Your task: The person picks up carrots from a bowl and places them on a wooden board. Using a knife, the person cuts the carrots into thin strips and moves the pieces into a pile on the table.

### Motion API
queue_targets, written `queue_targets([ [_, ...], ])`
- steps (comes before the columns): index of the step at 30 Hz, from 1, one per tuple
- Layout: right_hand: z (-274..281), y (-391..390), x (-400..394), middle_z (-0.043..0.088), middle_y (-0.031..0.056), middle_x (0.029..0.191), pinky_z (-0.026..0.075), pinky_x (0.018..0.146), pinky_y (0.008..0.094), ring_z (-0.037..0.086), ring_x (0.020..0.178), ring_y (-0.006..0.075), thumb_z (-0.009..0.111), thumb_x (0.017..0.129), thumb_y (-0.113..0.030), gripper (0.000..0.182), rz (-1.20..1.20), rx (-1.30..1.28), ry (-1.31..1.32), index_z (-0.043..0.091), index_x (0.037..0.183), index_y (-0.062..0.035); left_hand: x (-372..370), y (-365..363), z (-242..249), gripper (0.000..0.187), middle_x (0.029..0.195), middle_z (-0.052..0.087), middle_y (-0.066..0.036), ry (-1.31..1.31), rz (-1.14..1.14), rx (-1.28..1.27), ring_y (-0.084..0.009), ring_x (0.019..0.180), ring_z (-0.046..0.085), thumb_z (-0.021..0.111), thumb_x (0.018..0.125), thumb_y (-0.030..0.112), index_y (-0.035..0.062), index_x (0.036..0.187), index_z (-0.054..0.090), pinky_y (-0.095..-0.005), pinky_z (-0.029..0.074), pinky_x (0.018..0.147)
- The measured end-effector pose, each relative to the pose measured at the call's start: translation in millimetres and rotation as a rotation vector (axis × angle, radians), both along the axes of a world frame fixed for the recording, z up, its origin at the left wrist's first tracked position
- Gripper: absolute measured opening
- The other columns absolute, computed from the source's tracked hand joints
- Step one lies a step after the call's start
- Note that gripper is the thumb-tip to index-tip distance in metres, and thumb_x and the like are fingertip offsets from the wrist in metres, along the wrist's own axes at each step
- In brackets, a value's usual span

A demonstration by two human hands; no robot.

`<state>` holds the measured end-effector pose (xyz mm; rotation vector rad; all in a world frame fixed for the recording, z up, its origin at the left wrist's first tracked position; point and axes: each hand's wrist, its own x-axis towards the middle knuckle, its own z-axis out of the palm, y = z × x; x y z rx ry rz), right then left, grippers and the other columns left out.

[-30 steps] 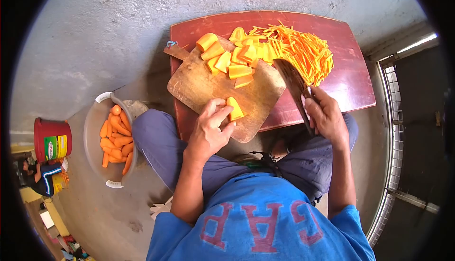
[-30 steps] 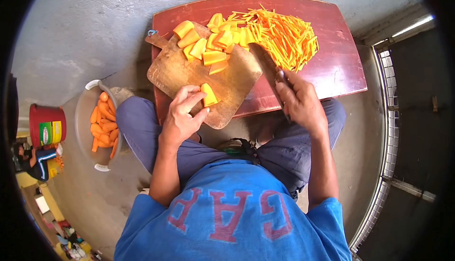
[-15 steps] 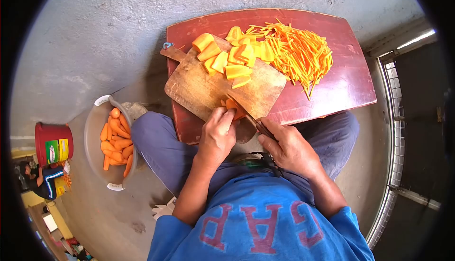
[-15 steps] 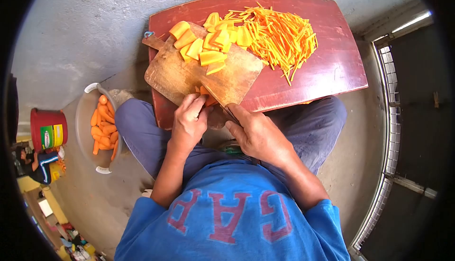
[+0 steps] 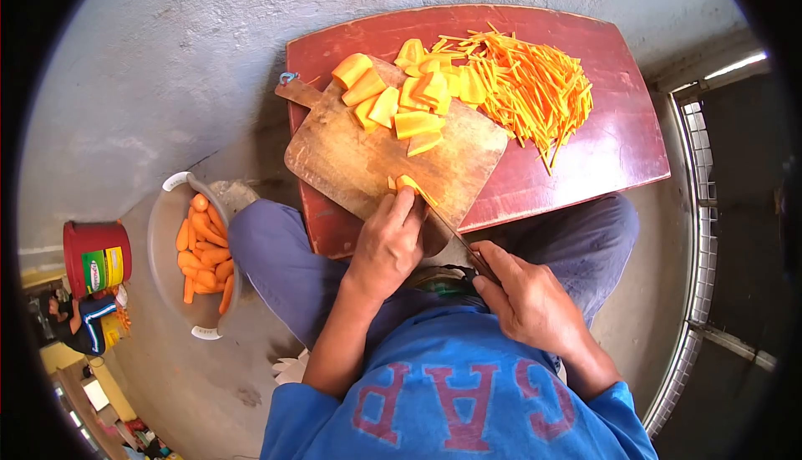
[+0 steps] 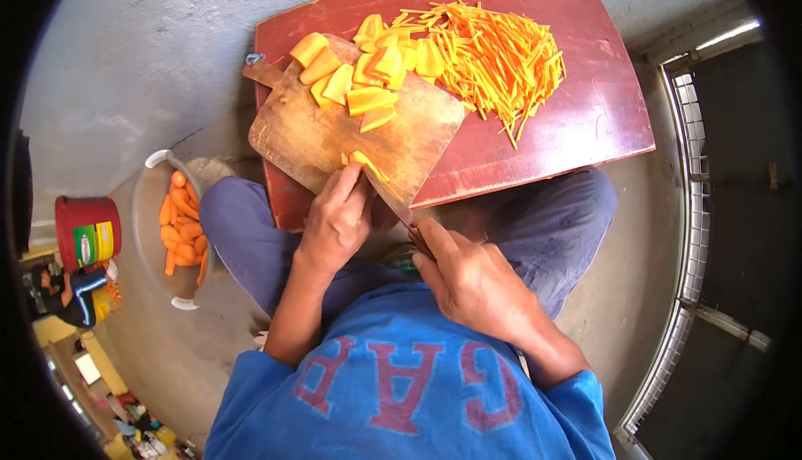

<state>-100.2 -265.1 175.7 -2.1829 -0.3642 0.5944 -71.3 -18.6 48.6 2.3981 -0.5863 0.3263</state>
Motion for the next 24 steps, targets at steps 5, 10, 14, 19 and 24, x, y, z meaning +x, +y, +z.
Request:
queue_targets([
  [5, -22.0, 14.2, 17.4, 0.077, 0.0325, 0.12, 0.061, 0.088, 0.0588, 0.075, 0.109, 0.0556, 0.072, 0.11, -0.009, 0.047, 0.028, 0.031, -0.004, 0.058, 0.153, 0.0021, 0.4, 0.5, -8.4, 0.04, 0.133, 0.065, -0.028, 0.005, -0.004, -0.061, -0.0461, 0.105, 0.067, 0.068, 0.084, -0.009, -0.0125, 0.123, 0.075, -0.0546, 0.063, 0.093],
  [10, -29.4, 25.7, 28.8, 0.076, 0.0344, 0.116, 0.059, 0.084, 0.0613, 0.074, 0.107, 0.0567, 0.07, 0.11, -0.007, 0.039, 0.069, -0.029, -0.045, 0.059, 0.146, 0.0032, 0.8, -1.3, -1.5, 0.042, 0.136, 0.067, -0.028, -0.031, -0.01, -0.092, -0.0472, 0.104, 0.068, 0.069, 0.083, -0.011, -0.0114, 0.124, 0.077, -0.0552, 0.064, 0.092],
  [14, -15.7, 20.3, 11.7, 0.076, 0.0343, 0.109, 0.058, 0.082, 0.0616, 0.074, 0.102, 0.0577, 0.071, 0.11, -0.009, 0.036, 0.022, 0.049, -0.086, 0.059, 0.143, 0.0027, 1.6, -4.1, -5.2, 0.04, 0.132, 0.067, -0.028, -0.035, 0.017, -0.106, -0.0471, 0.104, 0.068, 0.07, 0.082, -0.012, -0.0112, 0.121, 0.077, -0.0552, 0.064, 0.09],
  [19, -44.9, 26.1, 37.8, 0.075, 0.0338, 0.105, 0.057, 0.079, 0.0613, 0.073, 0.098, 0.0564, 0.069, 0.111, -0.009, 0.035, 0.061, 0.023, -0.084, 0.06, 0.143, 0.0022, 1.2, -4.6, -5.1, 0.03, 0.121, 0.068, -0.025, -0.024, 0.031, -0.144, -0.0456, 0.101, 0.069, 0.072, 0.085, -0.015, -0.0102, 0.114, 0.076, -0.0539, 0.063, 0.088],
  [24, -22.4, 21.6, 22.8, 0.074, 0.034, 0.099, 0.057, 0.077, 0.0605, 0.074, 0.094, 0.0562, 0.07, 0.111, -0.011, 0.03, 0.034, 0.075, -0.117, 0.061, 0.137, 0.0035, 0.7, -1.2, -12.9, 0.029, 0.117, 0.07, -0.023, -0.049, 0.047, -0.193, -0.0447, 0.102, 0.071, 0.074, 0.085, -0.017, -0.0103, 0.114, 0.076, -0.053, 0.063, 0.088],
])
